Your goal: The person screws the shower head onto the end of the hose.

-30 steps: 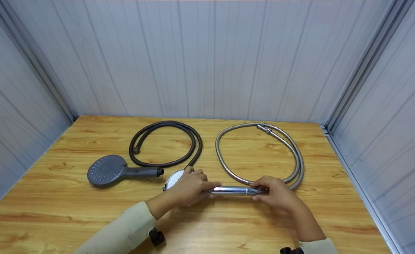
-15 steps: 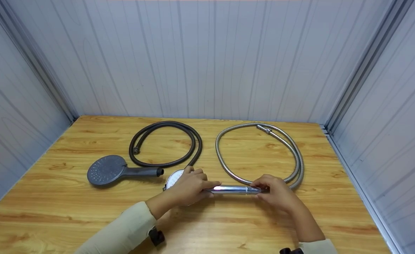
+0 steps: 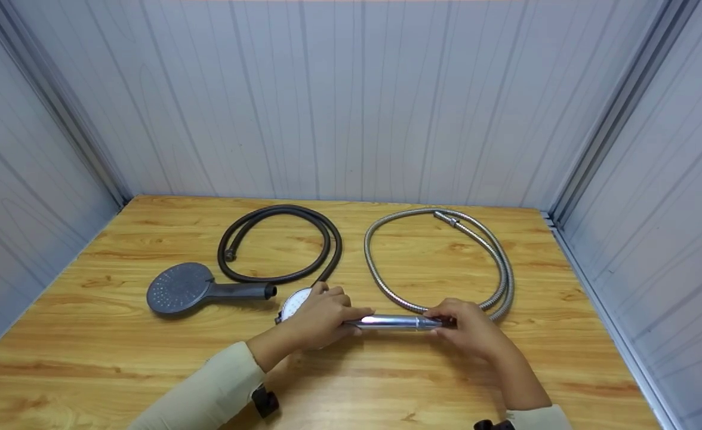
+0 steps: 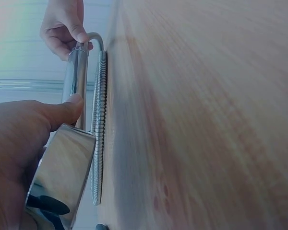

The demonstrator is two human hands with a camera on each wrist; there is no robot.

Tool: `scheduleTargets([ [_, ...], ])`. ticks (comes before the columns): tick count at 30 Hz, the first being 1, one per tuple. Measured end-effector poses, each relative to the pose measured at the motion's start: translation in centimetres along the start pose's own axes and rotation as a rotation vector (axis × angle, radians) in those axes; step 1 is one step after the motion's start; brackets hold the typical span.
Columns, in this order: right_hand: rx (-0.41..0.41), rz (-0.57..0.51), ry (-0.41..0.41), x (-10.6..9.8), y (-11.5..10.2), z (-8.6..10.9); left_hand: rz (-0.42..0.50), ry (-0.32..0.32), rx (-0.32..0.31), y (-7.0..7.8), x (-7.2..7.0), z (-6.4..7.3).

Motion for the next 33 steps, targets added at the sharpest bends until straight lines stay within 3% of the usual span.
scheduleTargets([
  [6,0.044,0.010,-0.020,0.04,-0.22,0.10,0.006,-0.004,0.000,-0.07,0.01,0.12],
  [25,0.058,0.008,-0.079,-0.20,-0.14,0.02,0.001,0.012,0.005,-0.26,-0.04,0.10],
  [33,0.078,0.033,-0.050,-0.01,-0.10,-0.10,-0.002,0.006,0.005,-0.32,-0.05,0.27],
])
Point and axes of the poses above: each hand's wrist, its own z-axis away from the middle knuckle, its own x-axis out of the palm, y = z × x, the point moved 2 cm from there along -z, towards the middle knuckle, and after that the axes turned 13 degrees about x, right-handed, at the moved point
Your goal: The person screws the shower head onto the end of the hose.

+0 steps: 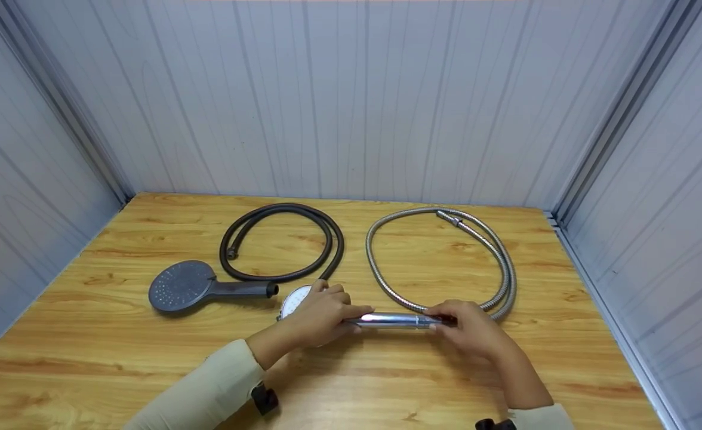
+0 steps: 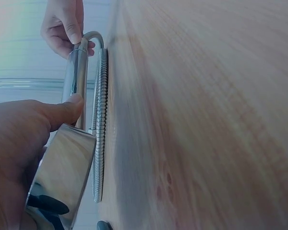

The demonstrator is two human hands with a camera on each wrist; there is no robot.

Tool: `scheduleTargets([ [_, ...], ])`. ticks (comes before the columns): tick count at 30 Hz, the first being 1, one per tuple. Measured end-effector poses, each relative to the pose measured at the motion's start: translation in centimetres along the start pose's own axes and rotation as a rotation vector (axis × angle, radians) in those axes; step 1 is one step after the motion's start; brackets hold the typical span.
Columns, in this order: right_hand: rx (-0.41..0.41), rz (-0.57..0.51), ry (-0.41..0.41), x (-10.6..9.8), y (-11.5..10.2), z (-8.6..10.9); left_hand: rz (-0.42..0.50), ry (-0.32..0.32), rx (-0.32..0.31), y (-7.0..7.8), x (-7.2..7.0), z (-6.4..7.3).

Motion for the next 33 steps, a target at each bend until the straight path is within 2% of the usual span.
scheduleTargets([
  [7,-0.022,-0.033,0.073,0.27,-0.33,0.04,-0.004,-0.011,0.001,0.14,-0.17,0.05],
  [14,-0.016,-0.018,0.115,0.33,-0.43,0.08,0.011,-0.011,0.005,0.20,-0.19,-0.02],
  [22,-0.038,0.001,0.115,0.31,-0.42,0.10,0.016,0.015,0.008,0.20,-0.13,-0.04],
  [33,-0.045,-0.031,0.075,0.21,-0.36,0.13,-0.001,0.020,0.008,0.12,-0.12,0.05],
])
Point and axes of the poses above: each hand's wrist, its own z-axis away from the middle knuckle, its own x-axis out of the palm, y = z × x, the point moved 2 cm from there along -z, towards the middle knuckle, and after that the axes turned 13 degrees about x, right-handed, at the moved point
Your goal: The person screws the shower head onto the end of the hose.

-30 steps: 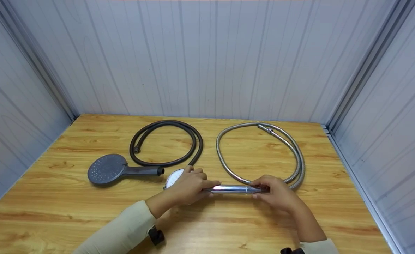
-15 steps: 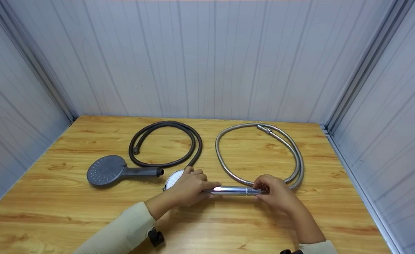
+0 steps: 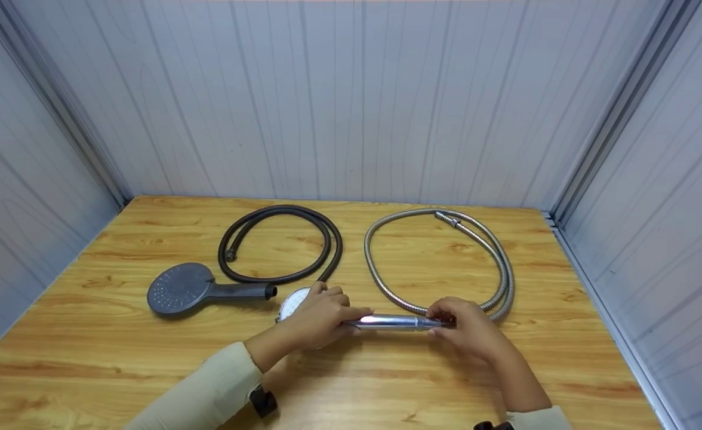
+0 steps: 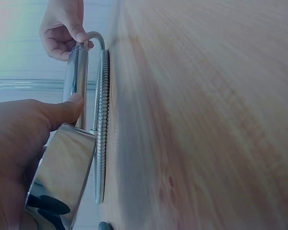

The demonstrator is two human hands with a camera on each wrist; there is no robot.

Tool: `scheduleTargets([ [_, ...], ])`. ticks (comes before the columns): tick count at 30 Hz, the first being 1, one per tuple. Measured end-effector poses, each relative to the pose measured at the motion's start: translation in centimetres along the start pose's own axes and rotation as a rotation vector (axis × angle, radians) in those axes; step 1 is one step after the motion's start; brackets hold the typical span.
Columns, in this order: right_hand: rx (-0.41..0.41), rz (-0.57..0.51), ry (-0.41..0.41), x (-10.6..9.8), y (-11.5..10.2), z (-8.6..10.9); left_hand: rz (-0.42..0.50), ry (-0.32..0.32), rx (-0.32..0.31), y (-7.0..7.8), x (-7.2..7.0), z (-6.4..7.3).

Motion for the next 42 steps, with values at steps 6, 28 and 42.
scheduleTargets([
  [6,-0.009,0.000,-0.011,-0.11,0.05,0.01,-0.007,-0.012,-0.004,-0.01,-0.02,-0.07],
  [28,0.034,0.042,-0.048,-0.28,0.23,0.09,0.018,-0.020,-0.007,0.12,-0.02,-0.13],
  [42,0.030,-0.007,0.050,0.05,-0.03,0.01,0.002,-0.006,0.000,0.00,0.07,-0.28],
])
Point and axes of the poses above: each hand's wrist, its own z-axis away from the middle knuckle, its own x-axis out of the palm, y = z × x, the point moved 2 cm from there along -z, towards the middle knuckle, and after that the axes turned 13 degrees about x, right-handed, at the moved point
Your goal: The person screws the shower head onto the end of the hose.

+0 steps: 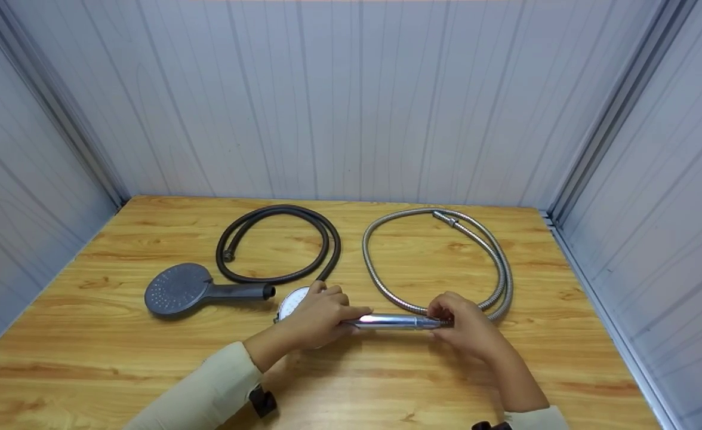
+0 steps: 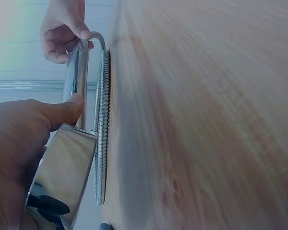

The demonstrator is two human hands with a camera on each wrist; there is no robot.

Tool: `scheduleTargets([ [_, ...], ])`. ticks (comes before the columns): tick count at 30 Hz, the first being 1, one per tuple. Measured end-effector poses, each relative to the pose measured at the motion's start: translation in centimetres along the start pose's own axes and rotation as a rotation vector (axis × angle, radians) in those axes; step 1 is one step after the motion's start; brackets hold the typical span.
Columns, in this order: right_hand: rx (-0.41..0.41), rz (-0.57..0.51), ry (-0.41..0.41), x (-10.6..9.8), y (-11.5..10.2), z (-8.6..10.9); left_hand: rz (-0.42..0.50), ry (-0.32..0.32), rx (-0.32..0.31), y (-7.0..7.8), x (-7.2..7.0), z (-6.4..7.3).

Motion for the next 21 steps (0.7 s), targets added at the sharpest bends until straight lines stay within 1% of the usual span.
scheduleTargets([
  [4,-0.016,0.013,0.009,0.07,0.05,-0.05,0.000,0.000,0.002,0.01,-0.03,0.00],
  [11,-0.004,0.005,-0.016,-0.03,-0.01,-0.10,0.006,0.001,0.001,-0.01,0.03,0.00],
  [14,-0.011,0.011,-0.022,-0.07,-0.05,-0.06,0.012,0.000,-0.003,0.00,0.03,0.00],
  [21,-0.075,0.031,-0.009,-0.12,-0.07,0.04,0.013,0.000,-0.005,0.11,-0.14,0.13],
])
Point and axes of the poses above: each hand's wrist, its own z-axis away from the middle knuckle, its own x-axis out of the palm, y = z × x, the point moved 2 cm from there along -z, towards the middle knuckle, and after that the axes turned 13 degrees about x, right-handed, at the moved point
